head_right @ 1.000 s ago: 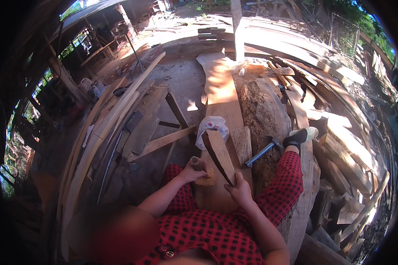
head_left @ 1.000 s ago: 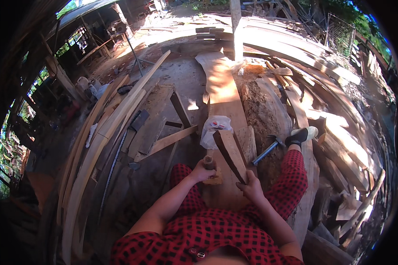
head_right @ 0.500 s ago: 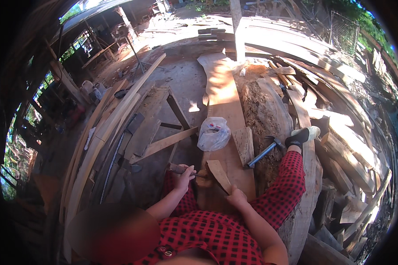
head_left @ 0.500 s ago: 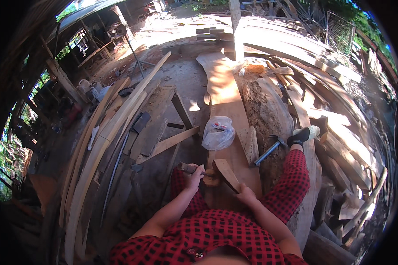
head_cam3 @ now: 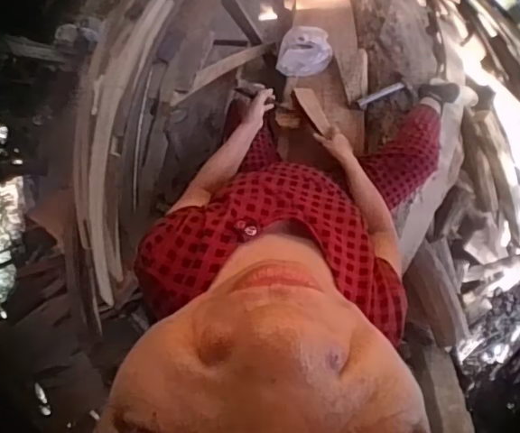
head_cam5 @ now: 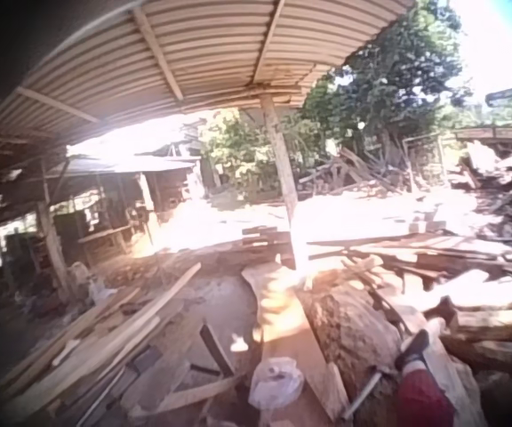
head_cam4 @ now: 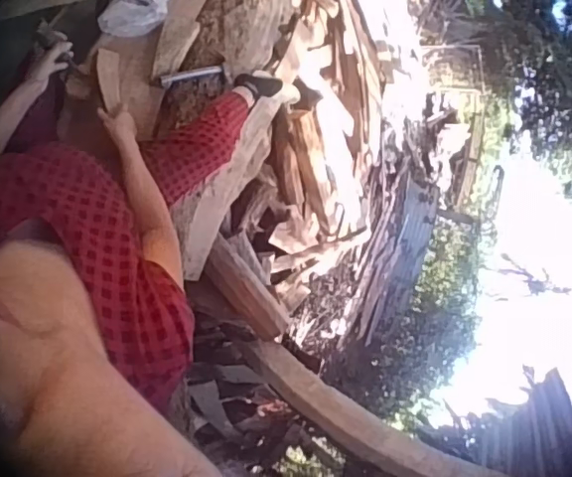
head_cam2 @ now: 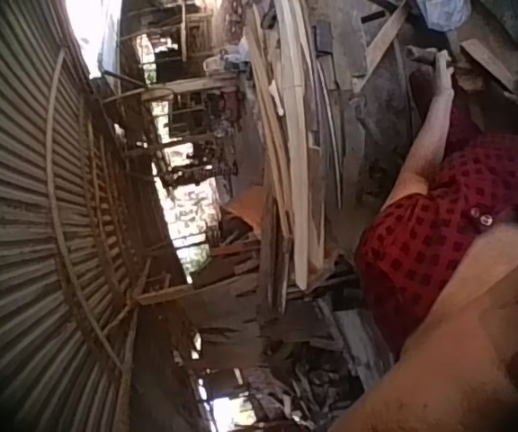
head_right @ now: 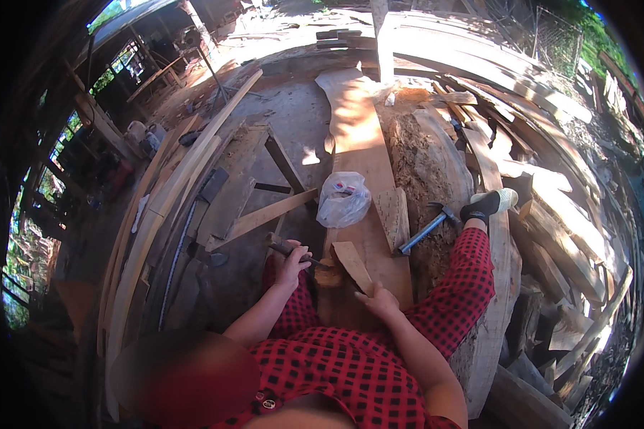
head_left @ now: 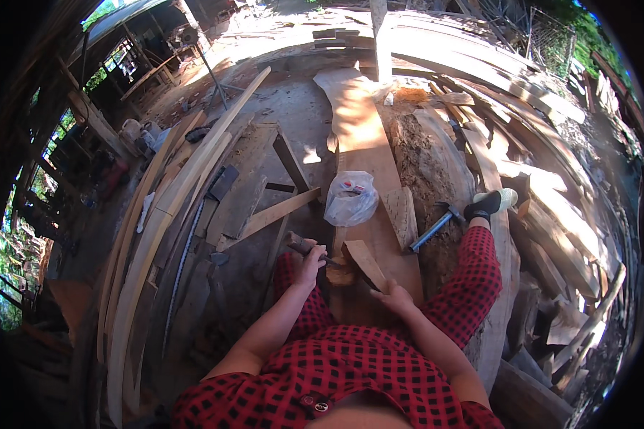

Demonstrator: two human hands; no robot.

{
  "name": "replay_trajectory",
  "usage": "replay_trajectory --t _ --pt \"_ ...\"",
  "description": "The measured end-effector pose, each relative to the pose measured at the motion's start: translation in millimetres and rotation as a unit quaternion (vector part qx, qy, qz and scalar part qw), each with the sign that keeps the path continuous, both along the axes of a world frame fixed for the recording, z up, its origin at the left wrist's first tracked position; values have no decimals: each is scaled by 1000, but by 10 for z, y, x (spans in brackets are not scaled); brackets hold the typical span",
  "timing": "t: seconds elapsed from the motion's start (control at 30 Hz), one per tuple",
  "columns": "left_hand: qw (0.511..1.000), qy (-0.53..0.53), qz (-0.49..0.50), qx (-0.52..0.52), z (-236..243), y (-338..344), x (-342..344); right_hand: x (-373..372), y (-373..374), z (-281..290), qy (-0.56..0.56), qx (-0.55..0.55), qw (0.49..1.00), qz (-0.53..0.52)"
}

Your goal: Using a manual chisel and a wooden mallet to carve out or shape sections of a wood plank.

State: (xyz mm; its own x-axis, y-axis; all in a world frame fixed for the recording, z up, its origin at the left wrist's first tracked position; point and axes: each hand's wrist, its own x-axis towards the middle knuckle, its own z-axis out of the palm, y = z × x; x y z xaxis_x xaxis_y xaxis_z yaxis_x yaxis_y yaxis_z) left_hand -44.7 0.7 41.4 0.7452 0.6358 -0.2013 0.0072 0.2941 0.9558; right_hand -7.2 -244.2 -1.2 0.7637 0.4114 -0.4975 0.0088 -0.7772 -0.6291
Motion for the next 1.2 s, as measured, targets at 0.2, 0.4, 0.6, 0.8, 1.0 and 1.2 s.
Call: replay_trajectory --t 0.2,0.4,0.6,0.8,1.0,1.2 --pt "995 2 -73 69 -125 -20 -41 114 -9 -346 6 7 999 -36" --pt "997 0 -10 79 -70 235 -98 178 24 -426 46 105 990 -86" --pt "999 9 45 -10 -69 267 -119 213 15 -390 137 138 974 -113" --pt "996 -2 72 -46 -142 195 -173 174 -22 -366 143 134 975 -107" --pt "996 7 72 -45 -234 230 -191 155 13 -137 160 88 977 -107" --pt "996 22 72 -50 -333 303 -199 156 32 -72 160 87 979 -97"
